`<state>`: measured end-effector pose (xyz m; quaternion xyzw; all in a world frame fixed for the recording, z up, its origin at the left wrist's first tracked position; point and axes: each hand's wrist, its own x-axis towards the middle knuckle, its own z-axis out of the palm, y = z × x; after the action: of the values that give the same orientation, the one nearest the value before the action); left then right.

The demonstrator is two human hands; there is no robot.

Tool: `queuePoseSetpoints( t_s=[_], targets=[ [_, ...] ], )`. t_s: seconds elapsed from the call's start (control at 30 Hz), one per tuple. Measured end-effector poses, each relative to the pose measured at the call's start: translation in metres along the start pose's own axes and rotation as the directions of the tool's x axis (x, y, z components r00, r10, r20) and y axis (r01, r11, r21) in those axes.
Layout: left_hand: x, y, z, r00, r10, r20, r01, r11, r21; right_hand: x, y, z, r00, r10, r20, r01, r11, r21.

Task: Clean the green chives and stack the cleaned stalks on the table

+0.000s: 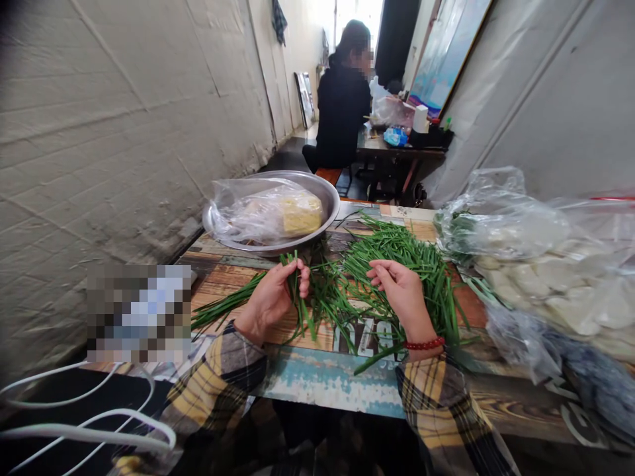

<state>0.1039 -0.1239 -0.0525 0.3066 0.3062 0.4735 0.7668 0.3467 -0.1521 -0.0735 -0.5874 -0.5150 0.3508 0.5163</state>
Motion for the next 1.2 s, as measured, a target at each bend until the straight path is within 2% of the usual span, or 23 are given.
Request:
queuePoseSetpoints(
  t_s=[0.07,0.13,0.23,0.33,0.4,0.47,0.53,0.6,0.67,0.77,0.83,0.9,1.0,1.2],
  targets=[
    [0.0,0.001,-0.001,1.0,-0.011,0.019,0.011,1.0,-0.016,0.0,0.006,0.001,0.998,-0.053,0.043,0.06,0.983,-0.172],
    [0.001,0.001,-0.003,0.999,-0.014,0.029,0.015,1.0,-0.028,0.0,0.012,0.003,0.983,-0.152,0.104,0.18,0.908,-0.377],
    [0.003,-0.001,-0.005,1.0,-0.005,0.01,0.005,1.0,0.002,0.0,0.019,0.006,0.938,-0.271,0.217,0.346,0.669,-0.658],
    [0.003,-0.002,-0.005,1.0,-0.005,-0.014,0.006,0.999,0.035,-0.001,0.021,0.007,0.92,-0.291,0.264,0.376,0.457,-0.806],
    [0.003,-0.003,-0.004,1.0,-0.009,-0.016,0.01,0.999,0.041,-0.001,0.02,0.009,0.92,-0.289,0.264,0.365,0.391,-0.845],
    [0.002,-0.003,-0.004,1.0,-0.011,-0.01,0.012,0.999,0.045,-0.002,0.017,0.011,0.926,-0.278,0.257,0.349,0.365,-0.863],
    [0.002,-0.003,-0.004,1.0,-0.012,-0.004,0.012,0.999,0.049,-0.002,0.015,0.012,0.931,-0.275,0.239,0.333,0.376,-0.864],
    [0.002,-0.004,-0.004,1.0,-0.011,0.0,0.011,0.999,0.05,-0.002,0.014,0.012,0.937,-0.281,0.206,0.319,0.449,-0.835],
    [0.001,-0.004,-0.004,1.0,-0.01,0.002,0.01,0.999,0.051,-0.002,0.014,0.011,0.956,-0.25,0.156,0.281,0.612,-0.739],
    [0.001,-0.003,-0.004,1.0,-0.003,0.003,0.003,0.999,0.054,-0.003,0.012,0.01,0.989,-0.085,0.124,0.131,0.89,-0.437],
    [0.001,-0.003,-0.003,1.0,0.0,0.001,0.0,0.998,0.056,-0.005,0.008,0.012,0.988,0.014,0.157,0.021,0.976,-0.219],
    [0.001,-0.004,-0.003,1.0,-0.003,-0.01,0.004,0.998,0.069,-0.007,0.003,0.016,0.978,0.077,0.195,-0.066,0.996,-0.063],
    [0.001,-0.007,-0.002,0.999,0.009,-0.035,-0.004,0.992,0.129,-0.01,-0.003,0.022,0.953,0.153,0.261,-0.178,0.981,0.072],
    [0.0,-0.013,-0.001,0.997,0.045,-0.055,-0.025,0.946,0.322,-0.018,-0.01,0.033,0.897,0.209,0.389,-0.278,0.951,0.131]
  ],
)
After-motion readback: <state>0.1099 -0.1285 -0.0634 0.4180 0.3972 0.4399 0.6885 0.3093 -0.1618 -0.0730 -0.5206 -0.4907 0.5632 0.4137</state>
